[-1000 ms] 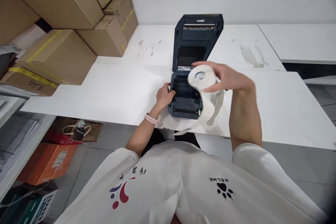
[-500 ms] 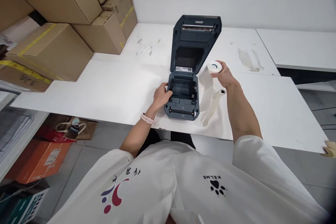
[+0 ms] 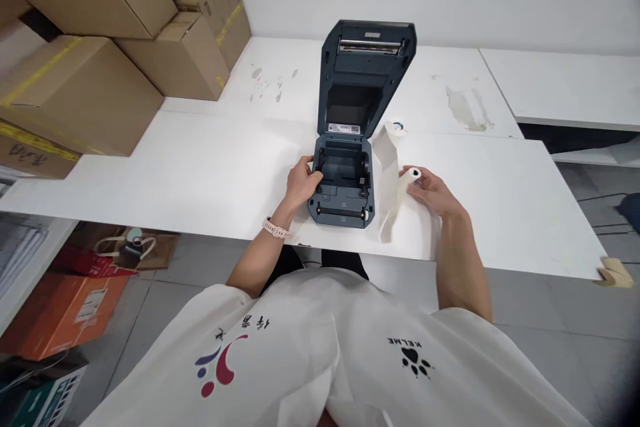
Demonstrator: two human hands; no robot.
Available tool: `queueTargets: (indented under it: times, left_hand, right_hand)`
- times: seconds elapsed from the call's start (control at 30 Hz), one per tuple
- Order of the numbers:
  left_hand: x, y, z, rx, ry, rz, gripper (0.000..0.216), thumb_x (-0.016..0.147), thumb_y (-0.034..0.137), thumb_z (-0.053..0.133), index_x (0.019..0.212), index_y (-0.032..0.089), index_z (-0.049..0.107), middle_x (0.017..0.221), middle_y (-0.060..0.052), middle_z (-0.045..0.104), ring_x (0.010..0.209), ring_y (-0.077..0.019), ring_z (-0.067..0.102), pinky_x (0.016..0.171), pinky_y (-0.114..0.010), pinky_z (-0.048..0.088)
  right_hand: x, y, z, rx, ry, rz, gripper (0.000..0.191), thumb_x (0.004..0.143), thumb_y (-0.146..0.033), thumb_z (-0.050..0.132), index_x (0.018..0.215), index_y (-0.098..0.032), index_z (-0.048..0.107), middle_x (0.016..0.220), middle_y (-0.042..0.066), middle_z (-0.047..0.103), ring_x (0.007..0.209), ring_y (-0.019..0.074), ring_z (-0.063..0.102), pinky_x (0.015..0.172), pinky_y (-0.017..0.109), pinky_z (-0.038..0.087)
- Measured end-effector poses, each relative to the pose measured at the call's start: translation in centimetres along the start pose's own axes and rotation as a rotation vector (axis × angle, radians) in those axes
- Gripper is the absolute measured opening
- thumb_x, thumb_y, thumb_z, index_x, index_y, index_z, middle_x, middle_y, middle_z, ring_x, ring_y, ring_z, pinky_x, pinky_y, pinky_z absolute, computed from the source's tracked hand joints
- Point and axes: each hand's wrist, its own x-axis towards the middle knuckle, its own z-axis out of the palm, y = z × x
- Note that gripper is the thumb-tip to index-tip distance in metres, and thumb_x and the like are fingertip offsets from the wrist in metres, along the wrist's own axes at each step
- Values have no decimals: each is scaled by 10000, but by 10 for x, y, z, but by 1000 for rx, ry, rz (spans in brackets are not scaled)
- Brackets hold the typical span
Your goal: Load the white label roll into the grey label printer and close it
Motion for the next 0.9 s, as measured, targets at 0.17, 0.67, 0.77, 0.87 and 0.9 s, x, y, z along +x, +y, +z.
queueTargets:
  times: [0.17, 0.67, 0.77, 0.87, 0.9]
  left_hand:
    - [1, -2, 1, 5, 7, 6, 567, 805, 234, 573, 1367, 166, 609, 728, 20, 528, 692, -179, 536, 648, -318, 383]
    - [2, -6, 7, -113, 43, -29, 525, 774, 188, 627, 1299, 174, 633, 730, 16, 566, 685, -157, 518, 640, -289, 398]
    - [0, -4, 7, -124, 45, -46, 518, 785, 206, 638, 1302, 184, 626, 744, 14, 571, 670, -152, 490, 650, -293, 401]
    - [-1, -6, 7, -163, 24, -40, 517, 803, 229, 644, 1318, 185, 615, 754, 17, 545, 670, -148, 482, 648, -294, 393]
    - [-1, -8, 7, -183, 18, -36, 524, 807, 240, 649, 1327, 182, 610, 753, 22, 526, 670, -146, 480, 644, -293, 388]
  right_hand:
    - [-13, -69, 36, 60, -288, -235, 640, 744, -726, 797, 1198, -283, 709, 1070, 97, 791, 1031, 335, 741, 900, 512, 609]
    - [52, -149, 158, -1256, -367, -357, 483, 957, -175, 520, 1422, -97, 625, 1355, 213, 707, 1294, 414, 625, 1102, 563, 449]
    - [23, -142, 148, -1099, -282, -459, 470, 996, -224, 491, 1430, -117, 633, 1382, 186, 692, 1278, 390, 610, 1066, 542, 487]
    - [-16, -128, 143, -888, -201, -549, 394, 1048, -293, 467, 1327, -161, 713, 1328, 145, 733, 1166, 347, 654, 1000, 518, 542]
    - [-30, -121, 145, -840, -169, -566, 378, 1063, -314, 463, 1295, -180, 731, 1329, 129, 741, 1155, 334, 665, 994, 514, 551]
